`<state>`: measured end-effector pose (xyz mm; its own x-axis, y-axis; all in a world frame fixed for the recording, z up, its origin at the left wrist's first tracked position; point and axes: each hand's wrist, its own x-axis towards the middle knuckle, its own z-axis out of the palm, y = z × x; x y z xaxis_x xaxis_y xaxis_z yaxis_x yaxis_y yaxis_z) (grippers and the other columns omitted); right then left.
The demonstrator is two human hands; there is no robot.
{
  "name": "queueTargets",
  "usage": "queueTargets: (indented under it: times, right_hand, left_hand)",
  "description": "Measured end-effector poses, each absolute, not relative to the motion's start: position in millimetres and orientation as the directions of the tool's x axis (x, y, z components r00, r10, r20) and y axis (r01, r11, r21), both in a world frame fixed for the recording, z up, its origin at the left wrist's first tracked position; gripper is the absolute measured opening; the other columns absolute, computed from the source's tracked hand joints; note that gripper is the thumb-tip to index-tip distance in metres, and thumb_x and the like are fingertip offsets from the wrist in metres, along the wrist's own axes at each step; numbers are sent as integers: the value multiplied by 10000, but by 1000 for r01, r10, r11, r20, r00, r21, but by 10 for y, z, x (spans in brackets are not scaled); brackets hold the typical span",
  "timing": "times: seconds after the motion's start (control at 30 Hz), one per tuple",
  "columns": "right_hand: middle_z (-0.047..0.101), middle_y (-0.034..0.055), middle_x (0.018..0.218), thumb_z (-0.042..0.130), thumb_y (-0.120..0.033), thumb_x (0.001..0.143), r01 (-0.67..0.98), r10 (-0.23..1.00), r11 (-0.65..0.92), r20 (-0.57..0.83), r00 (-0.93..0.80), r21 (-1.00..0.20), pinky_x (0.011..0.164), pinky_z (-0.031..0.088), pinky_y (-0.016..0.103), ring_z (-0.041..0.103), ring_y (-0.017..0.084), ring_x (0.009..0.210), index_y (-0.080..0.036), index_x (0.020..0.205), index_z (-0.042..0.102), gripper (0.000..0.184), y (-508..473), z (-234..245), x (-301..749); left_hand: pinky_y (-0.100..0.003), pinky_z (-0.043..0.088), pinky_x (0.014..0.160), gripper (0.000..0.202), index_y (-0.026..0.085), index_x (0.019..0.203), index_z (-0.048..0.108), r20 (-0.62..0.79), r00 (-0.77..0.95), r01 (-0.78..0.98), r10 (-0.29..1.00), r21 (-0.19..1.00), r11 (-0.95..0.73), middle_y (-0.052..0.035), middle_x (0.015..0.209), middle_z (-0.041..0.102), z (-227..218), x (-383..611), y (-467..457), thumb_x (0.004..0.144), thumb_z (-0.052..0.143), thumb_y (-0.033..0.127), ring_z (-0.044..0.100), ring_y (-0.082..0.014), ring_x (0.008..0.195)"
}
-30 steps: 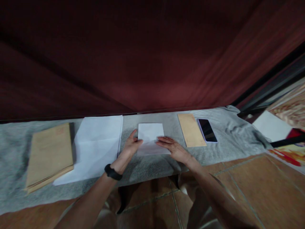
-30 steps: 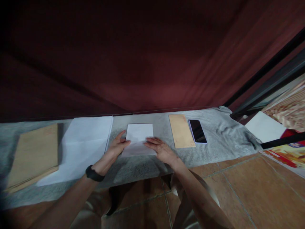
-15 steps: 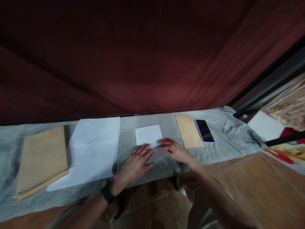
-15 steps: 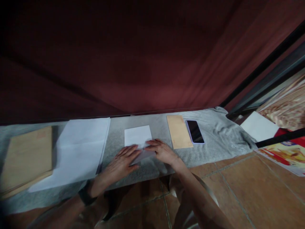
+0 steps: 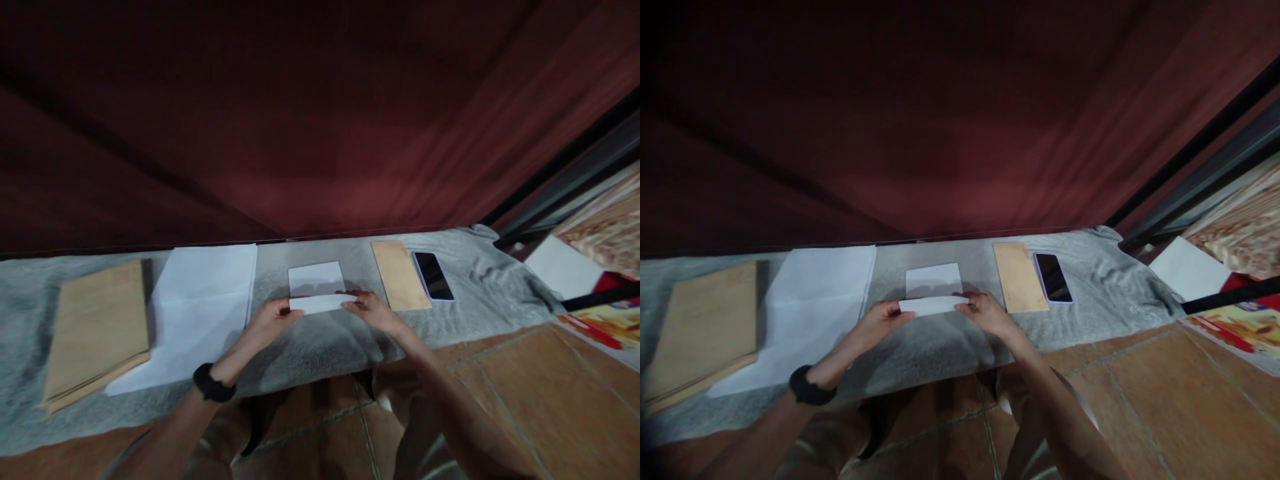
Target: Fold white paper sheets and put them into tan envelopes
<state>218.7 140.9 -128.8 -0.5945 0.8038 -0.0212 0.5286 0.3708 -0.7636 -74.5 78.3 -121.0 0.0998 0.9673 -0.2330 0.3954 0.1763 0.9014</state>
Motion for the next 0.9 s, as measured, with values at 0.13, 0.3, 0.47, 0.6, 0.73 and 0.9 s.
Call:
queueTargets:
  times: [0.13, 0.3, 0.47, 0.6, 0.73, 0.9]
  right_hand:
    - [727, 42, 862, 496, -444, 1010, 545, 826, 317, -56, -561, -776, 682, 487, 285, 653, 183, 766, -169, 872, 755, 402, 1421, -1329, 2181]
    - [654, 7, 731, 489, -459, 999, 566, 875, 235, -82, -478, -790, 628, 428, 272, 589, 163, 681, -188, 851, 725, 389, 1428, -1357, 2136]
    - [653, 1, 701, 478, -429, 1011, 664, 919, 200, -96, -381, -721, 610, 384, 259, 605, 163, 673, -187, 864, 710, 365, 1454, -1306, 1998]
    - [748, 31, 848, 472, -405, 1038, 810, 943, 183, -134, -306, -557, 664, 396, 253, 672, 173, 771, -204, 960, 721, 329, 1464, -1233, 1885]
    - [781, 65, 950, 448, -439, 1056, 907, 950, 138, -205, -235, -397, 681, 406, 258, 715, 196, 872, -216, 1059, 717, 350, 1471, -1156, 1789]
    - [784, 84, 1031, 448, -461, 1055, 950, 961, 85, -228, -158, -299, 716, 440, 269, 734, 219, 942, -228, 1128, 705, 354, 1496, -1105, 1692]
  left_hand:
    - [-298, 502, 698, 416, 133, 921, 781, -295, 113, 269, 949, 928, 257, -46, 848, 774, -1208, -763, 818, 714, 725, 490, 654, -213, 770]
    - [-315, 518, 754, 390, 137, 941, 781, -281, 86, 265, 956, 931, 250, -64, 903, 775, -1236, -759, 841, 721, 712, 452, 670, -228, 835]
    - [-316, 535, 727, 308, 158, 900, 769, -242, -51, 355, 969, 902, 244, -48, 824, 755, -1301, -702, 914, 756, 673, 413, 680, -238, 843]
    - [-293, 509, 643, 269, 166, 842, 750, -247, -123, 431, 961, 859, 276, -31, 732, 721, -1299, -666, 973, 769, 647, 403, 667, -221, 753]
    - [-270, 453, 589, 245, 175, 766, 708, -258, -148, 543, 955, 786, 297, -9, 636, 663, -1236, -638, 1007, 815, 591, 385, 637, -194, 658]
    - [-257, 387, 584, 246, 200, 754, 669, -266, -181, 749, 947, 587, 309, -11, 642, 660, -1132, -597, 1018, 895, 531, 346, 641, -179, 667]
